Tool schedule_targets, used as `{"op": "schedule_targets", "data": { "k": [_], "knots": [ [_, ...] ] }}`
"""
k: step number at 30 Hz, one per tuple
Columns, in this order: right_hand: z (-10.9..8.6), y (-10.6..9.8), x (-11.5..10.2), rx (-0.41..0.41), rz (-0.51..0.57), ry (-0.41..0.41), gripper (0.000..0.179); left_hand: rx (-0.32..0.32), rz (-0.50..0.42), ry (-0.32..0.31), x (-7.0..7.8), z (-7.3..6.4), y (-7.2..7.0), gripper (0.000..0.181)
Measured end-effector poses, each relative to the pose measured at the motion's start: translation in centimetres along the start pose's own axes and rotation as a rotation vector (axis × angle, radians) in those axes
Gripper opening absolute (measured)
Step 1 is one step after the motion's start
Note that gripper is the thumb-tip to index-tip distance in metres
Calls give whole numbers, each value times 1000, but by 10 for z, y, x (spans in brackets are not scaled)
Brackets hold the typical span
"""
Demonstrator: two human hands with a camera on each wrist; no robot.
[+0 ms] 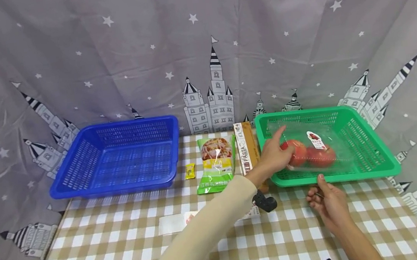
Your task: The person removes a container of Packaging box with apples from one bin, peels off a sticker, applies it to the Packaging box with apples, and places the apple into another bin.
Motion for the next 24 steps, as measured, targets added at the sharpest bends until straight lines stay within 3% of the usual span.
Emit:
{"op": "schedule_targets", "data": {
  "k": [5, 11, 14, 16, 19, 22, 24],
  "knots": [
    [-1, 1, 0, 8, -16, -7, 40, -73, 56, -96, 10, -3, 1, 67],
    [-1, 1, 0, 19, -13, 1, 41, -135, -89, -263, 21, -6, -1, 66],
    [-1, 2, 0, 24, -13, 8, 40, -129, -111, -291, 28, -8, -5, 62],
    [-1, 2, 0, 21, -11, 10, 40, -119, -115, -258, 31, -10, -12, 59],
    [0, 3, 0, 24, -13, 10, 40, -137, -45, -123, 35, -12, -34, 56],
    [2, 6, 0, 47, -15, 20, 41, -150, 142, 28, 36, -17, -72, 55],
    [3, 9, -1, 73, -27, 34, 43, -147, 253, 90, 33, -23, -103, 55]
  ]
}}
Point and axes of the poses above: each hand's wrist, its own z-axis towards the middle knuckle, its own y-axis out of the palm, x = y × z, the point moved 2 cm from there along z, towards the middle knuckle, and after that the axes turned 4 degrees about y, right-handed, at the moved point
